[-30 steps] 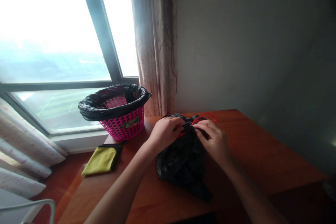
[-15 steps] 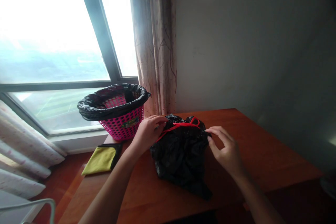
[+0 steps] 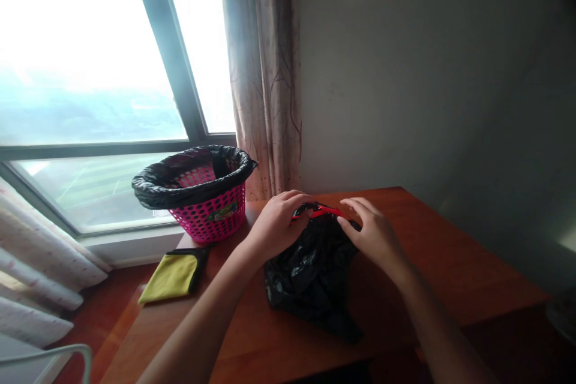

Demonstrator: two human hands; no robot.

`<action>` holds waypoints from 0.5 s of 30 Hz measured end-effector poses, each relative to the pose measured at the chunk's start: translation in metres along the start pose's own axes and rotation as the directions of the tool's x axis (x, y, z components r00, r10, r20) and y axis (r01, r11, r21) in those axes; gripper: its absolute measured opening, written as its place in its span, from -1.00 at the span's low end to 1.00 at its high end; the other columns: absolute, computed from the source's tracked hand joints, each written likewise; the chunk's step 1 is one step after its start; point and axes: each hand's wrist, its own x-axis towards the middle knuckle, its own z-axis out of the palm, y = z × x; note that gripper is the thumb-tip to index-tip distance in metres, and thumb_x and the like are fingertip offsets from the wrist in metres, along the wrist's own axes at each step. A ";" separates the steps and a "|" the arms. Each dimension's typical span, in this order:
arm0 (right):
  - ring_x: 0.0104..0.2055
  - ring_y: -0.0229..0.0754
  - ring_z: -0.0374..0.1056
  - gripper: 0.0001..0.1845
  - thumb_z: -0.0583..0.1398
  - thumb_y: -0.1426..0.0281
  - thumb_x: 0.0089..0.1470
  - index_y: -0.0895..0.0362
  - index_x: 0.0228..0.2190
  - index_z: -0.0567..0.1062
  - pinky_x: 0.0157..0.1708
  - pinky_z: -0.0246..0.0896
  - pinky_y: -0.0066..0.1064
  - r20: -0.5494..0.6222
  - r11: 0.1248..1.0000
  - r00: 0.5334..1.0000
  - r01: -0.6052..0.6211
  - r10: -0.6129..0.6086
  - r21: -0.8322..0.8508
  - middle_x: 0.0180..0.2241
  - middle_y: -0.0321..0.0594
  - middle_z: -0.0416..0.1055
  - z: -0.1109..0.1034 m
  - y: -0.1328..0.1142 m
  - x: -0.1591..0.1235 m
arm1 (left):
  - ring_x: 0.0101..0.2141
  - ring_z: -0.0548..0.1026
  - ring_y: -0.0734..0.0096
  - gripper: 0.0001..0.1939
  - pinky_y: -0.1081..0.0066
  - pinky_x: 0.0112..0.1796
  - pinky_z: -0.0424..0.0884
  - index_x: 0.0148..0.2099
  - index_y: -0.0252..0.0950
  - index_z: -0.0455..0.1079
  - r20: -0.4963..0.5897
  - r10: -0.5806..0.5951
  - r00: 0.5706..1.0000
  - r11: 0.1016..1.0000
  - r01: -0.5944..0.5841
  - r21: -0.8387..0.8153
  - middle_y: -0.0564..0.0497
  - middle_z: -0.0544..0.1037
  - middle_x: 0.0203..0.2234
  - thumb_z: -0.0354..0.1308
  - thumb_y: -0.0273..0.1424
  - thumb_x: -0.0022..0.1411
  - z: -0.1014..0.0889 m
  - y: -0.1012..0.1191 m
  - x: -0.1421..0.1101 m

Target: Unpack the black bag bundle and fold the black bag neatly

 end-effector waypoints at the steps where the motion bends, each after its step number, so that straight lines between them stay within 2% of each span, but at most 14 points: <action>1: 0.01 0.02 0.39 -0.64 0.14 0.29 0.11 0.07 -0.04 0.46 0.00 0.32 -0.16 0.022 1.000 1.000 -0.010 0.010 -0.019 -0.03 -0.09 0.45 0.002 0.004 0.000 | -0.10 0.53 0.27 -0.76 0.29 -0.03 0.42 -0.02 -0.24 0.47 0.004 0.002 1.000 1.000 -0.002 0.005 -0.07 0.57 -0.12 0.06 -0.41 0.32 0.001 0.000 0.002; 4: -0.02 0.02 0.41 -0.64 0.15 0.30 0.10 0.06 -0.05 0.45 -0.03 0.32 -0.18 0.070 0.998 0.997 -0.042 0.045 -0.054 -0.05 -0.11 0.46 0.008 0.011 -0.002 | -0.11 0.53 0.27 -0.76 0.29 -0.05 0.41 -0.02 -0.24 0.46 0.012 0.001 1.000 1.000 -0.001 0.025 -0.07 0.58 -0.13 0.02 -0.41 0.34 0.003 -0.002 0.007; 8: -0.16 -0.02 0.44 -0.75 0.18 0.31 0.09 0.03 -0.15 0.48 -0.14 0.33 -0.23 0.124 0.997 0.991 -0.047 0.055 -0.068 -0.17 -0.16 0.50 0.012 0.012 -0.005 | -0.11 0.52 0.24 -0.75 0.31 -0.08 0.41 0.00 -0.22 0.45 0.047 -0.006 0.999 0.992 0.001 0.122 -0.05 0.57 -0.12 0.06 -0.43 0.31 0.008 0.000 0.012; 12: -0.23 -0.06 0.44 -0.85 0.17 0.36 0.10 0.04 -0.25 0.49 -0.20 0.32 -0.28 0.125 1.000 0.992 -0.008 0.008 0.002 -0.26 -0.18 0.51 0.012 0.005 -0.008 | -0.11 0.52 0.16 -0.73 0.24 -0.06 0.37 -0.01 -0.20 0.45 0.151 0.019 0.988 0.967 -0.057 0.250 -0.06 0.58 -0.16 0.15 -0.43 0.23 0.015 0.006 0.015; 15: -0.26 -0.08 0.44 -0.88 0.15 0.38 0.12 0.04 -0.30 0.50 -0.22 0.30 -0.31 0.114 0.998 0.993 0.017 -0.023 0.053 -0.28 -0.20 0.50 0.009 -0.001 -0.009 | -0.20 0.55 0.18 -0.85 0.23 -0.08 0.34 -0.15 -0.20 0.49 0.241 0.042 0.970 0.955 -0.110 0.276 -0.03 0.61 -0.30 0.18 -0.42 0.20 0.019 0.007 0.015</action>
